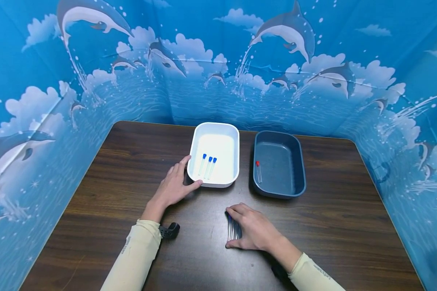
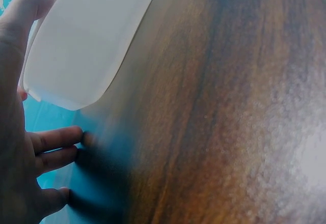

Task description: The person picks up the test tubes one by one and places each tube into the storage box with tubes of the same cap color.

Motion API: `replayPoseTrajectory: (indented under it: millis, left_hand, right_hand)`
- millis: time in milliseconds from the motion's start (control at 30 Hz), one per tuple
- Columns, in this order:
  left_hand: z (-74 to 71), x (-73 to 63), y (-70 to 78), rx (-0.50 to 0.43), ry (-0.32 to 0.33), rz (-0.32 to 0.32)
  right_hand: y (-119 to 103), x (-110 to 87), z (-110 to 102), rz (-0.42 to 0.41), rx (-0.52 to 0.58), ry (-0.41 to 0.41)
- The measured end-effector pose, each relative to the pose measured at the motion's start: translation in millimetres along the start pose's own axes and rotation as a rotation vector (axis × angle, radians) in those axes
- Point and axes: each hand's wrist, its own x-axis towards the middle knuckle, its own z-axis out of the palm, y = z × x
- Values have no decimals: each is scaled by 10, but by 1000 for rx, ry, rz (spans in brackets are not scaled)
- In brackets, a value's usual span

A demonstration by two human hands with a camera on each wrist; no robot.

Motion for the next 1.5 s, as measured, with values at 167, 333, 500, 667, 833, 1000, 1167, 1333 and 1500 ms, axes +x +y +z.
replayPoseTrajectory:
  millis: [167,333,500,667,833,1000,1167,1333,1500]
  left_hand:
    - [-3,-4,-2,-2,2,0]
    - [-5,-7,-1,-4,1,-2]
    - [-3,-2,1,-7,1,-3]
    - [0,5,4,-11,2,-1]
    - [-2,5,2,-10,4,-4]
    - [-1,-2,-1,-8,-1,-9]
    - [5,-7,-8,-10,1,-5]
    - [6,-6,-9,-6,1,1]
    - [-2,-3,-4,-5,4,7]
  right_hand:
    - [-29,22,-9,-6,-35,-30]
    - [-57,36,-31,12,-52,-73]
    - [-86,44,-50,17,-59,-85]
    - [-103,49,-74,15,-69,-101]
    - [-109,53,-83,20,-70,-123]
    - [-108,51,-81,27,-57,-108]
    - [-95,44,-116,20,-42,-47]
    - [-76,23,-221,48,-4,-21]
    - [-51,7,-374,76,0,5]
